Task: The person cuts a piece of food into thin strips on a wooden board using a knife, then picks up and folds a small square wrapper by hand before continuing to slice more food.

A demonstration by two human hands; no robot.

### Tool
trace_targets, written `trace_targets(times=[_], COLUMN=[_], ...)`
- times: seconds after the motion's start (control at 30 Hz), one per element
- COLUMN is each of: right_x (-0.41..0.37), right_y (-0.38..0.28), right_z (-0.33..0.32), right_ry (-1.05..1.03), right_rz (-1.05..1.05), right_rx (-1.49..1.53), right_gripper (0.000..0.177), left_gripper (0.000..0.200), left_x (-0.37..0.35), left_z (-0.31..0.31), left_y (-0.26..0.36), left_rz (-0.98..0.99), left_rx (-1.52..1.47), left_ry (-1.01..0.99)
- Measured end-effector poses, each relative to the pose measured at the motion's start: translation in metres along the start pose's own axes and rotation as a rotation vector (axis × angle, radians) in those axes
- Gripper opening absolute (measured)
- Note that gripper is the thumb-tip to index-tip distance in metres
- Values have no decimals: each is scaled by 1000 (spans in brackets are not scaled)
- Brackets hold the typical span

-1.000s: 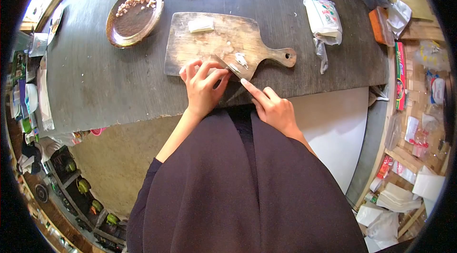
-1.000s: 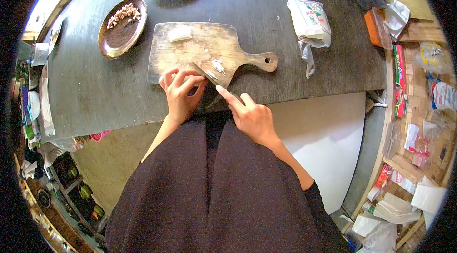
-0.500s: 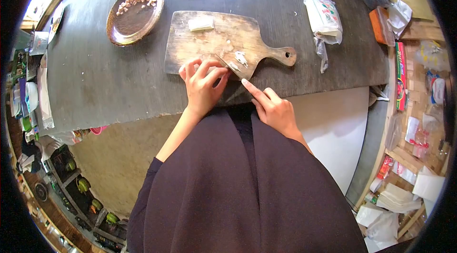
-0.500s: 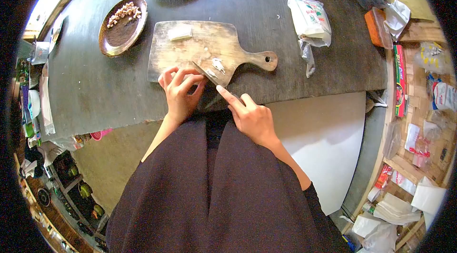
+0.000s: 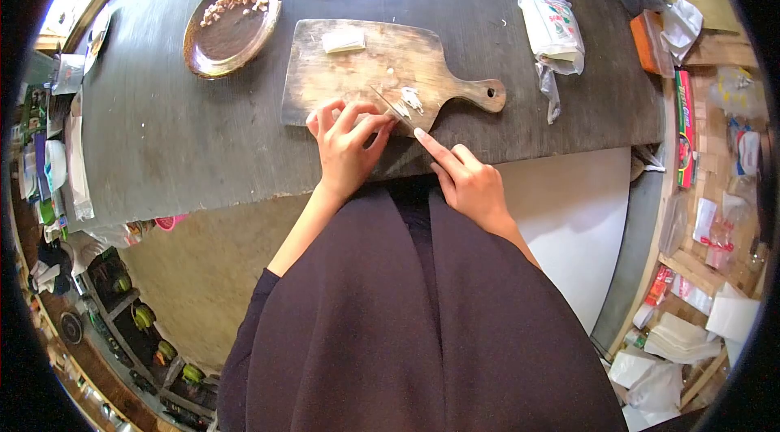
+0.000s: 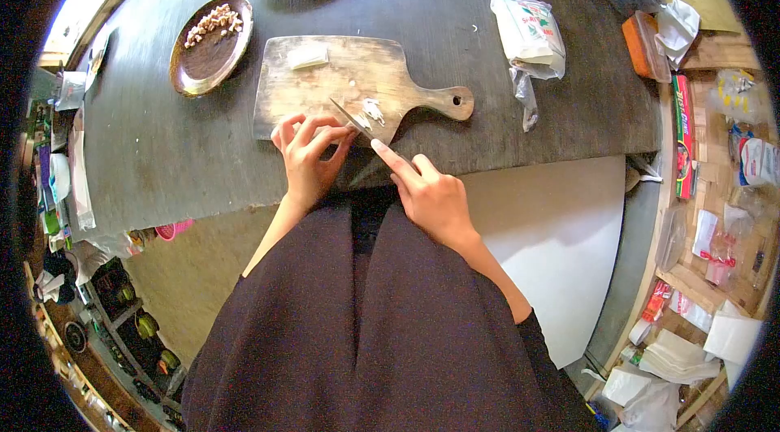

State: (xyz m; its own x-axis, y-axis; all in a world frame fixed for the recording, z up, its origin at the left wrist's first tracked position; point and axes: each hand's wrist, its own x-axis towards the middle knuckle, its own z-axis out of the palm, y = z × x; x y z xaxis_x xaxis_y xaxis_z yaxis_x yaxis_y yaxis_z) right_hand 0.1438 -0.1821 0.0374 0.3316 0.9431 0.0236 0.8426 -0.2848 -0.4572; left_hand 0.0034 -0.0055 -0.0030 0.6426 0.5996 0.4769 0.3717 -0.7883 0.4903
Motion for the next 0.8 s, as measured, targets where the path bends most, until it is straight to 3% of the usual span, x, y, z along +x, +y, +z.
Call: trace_targets(times=[0.8], right_x=[-3], right_y=[-2], right_z=[-11], right_ry=[-62], right_rz=[-8], right_rx=[-19], right_gripper=[62], left_gripper=[19], left_x=[1], left_z=[-2], left_y=[-2], left_rz=[-5], left_rx=[-6], left_ry=[-17])
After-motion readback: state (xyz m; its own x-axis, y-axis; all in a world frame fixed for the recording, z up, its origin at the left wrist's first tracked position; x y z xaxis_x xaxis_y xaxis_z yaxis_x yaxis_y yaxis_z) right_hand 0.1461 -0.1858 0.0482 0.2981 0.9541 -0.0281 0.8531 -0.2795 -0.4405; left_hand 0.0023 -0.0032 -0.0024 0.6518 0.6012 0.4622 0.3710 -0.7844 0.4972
